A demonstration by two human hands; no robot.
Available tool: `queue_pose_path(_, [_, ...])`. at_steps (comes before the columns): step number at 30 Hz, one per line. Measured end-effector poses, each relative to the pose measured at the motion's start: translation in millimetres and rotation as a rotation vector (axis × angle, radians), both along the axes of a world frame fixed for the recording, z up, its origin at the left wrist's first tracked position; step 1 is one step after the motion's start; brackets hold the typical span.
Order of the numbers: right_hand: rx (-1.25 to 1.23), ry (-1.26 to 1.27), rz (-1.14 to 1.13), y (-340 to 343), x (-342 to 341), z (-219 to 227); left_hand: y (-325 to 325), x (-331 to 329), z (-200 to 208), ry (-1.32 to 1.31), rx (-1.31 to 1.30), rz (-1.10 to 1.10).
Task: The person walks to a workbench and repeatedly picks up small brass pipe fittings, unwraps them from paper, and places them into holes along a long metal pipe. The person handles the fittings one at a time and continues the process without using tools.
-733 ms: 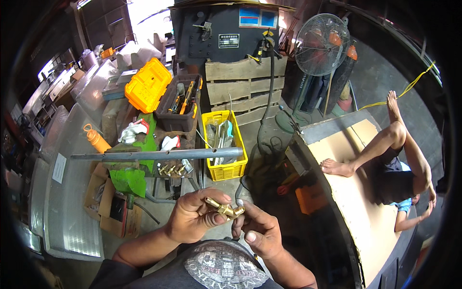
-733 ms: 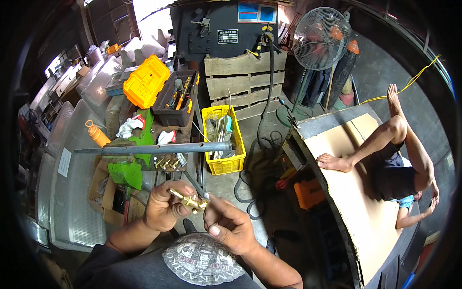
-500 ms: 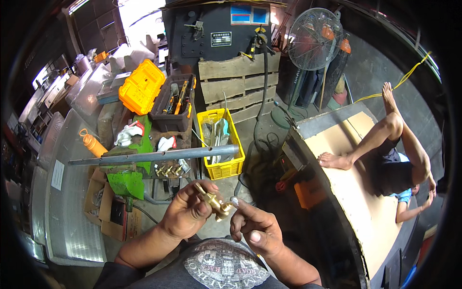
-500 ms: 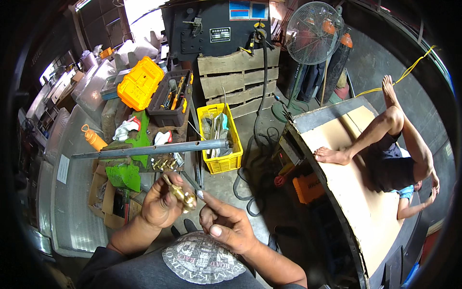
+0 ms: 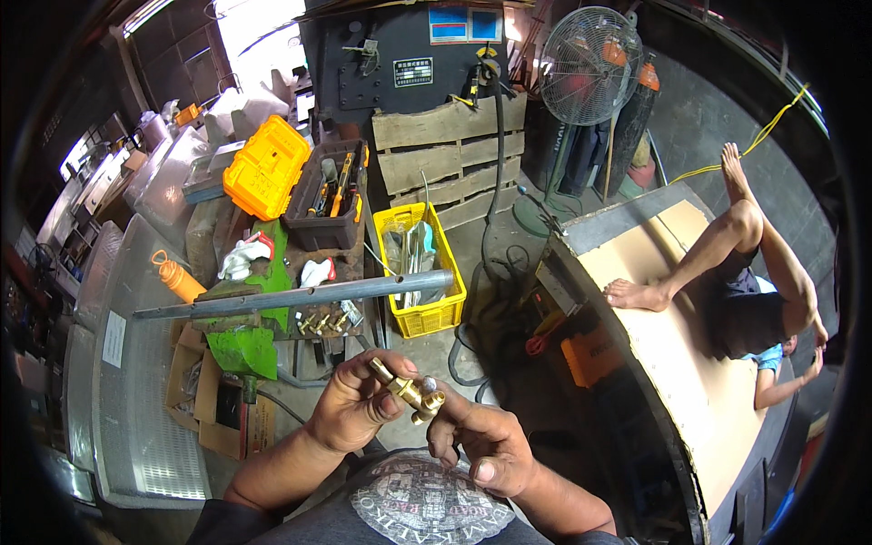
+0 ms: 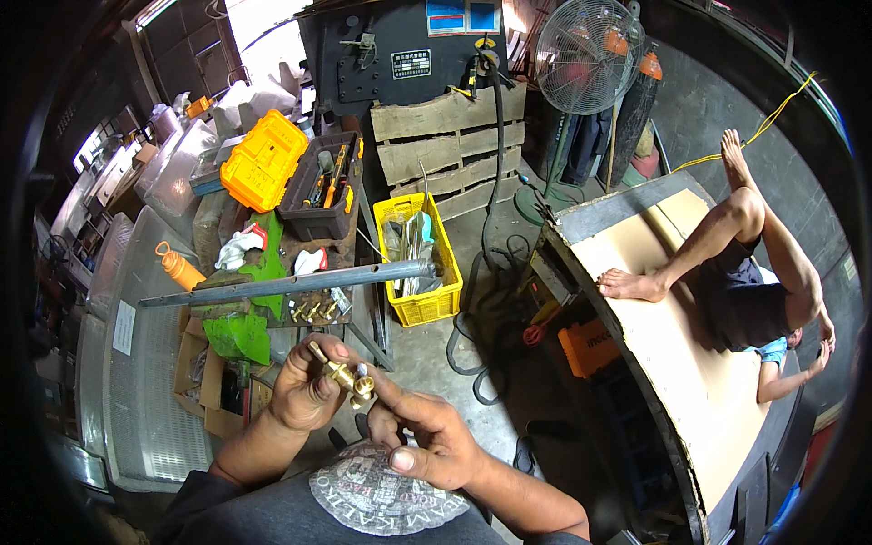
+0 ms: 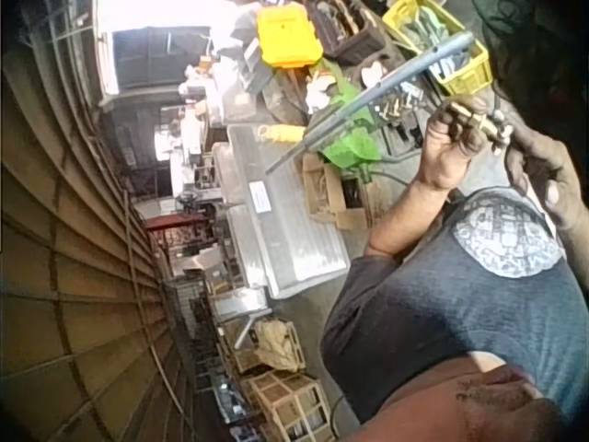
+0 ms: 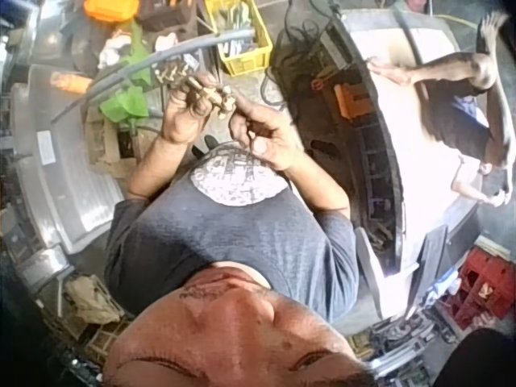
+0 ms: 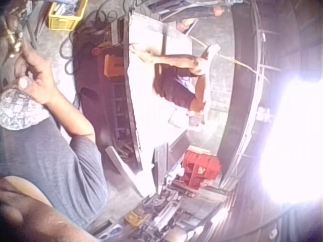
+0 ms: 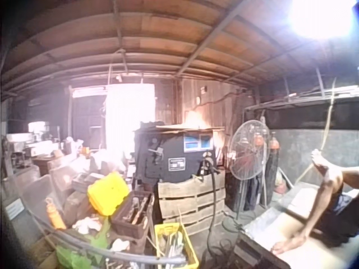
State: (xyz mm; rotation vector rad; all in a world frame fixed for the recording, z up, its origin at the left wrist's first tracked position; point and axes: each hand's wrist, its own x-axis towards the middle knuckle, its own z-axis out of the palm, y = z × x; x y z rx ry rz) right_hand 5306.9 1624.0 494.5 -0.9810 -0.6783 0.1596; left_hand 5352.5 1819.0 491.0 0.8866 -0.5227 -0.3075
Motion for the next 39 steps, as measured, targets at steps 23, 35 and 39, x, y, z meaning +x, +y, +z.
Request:
queue_pose_path(23, [0.09, 0.123, -0.148, -16.2, -9.7, -4.7, 8.6, 3.4, 19.3, -0.545, 0.436, 0.366])
queue_pose_path(35, [-0.303, -0.037, -0.342, -17.7, -6.7, 7.1, 23.5, 2.0, 38.9, -1.456, 0.763, 0.618])
queue_pose_path(39, [-0.399, 0.076, -0.272, -17.1, -13.3, 25.5, 25.7, -0.2, 35.8, -1.493, 0.773, 0.685])
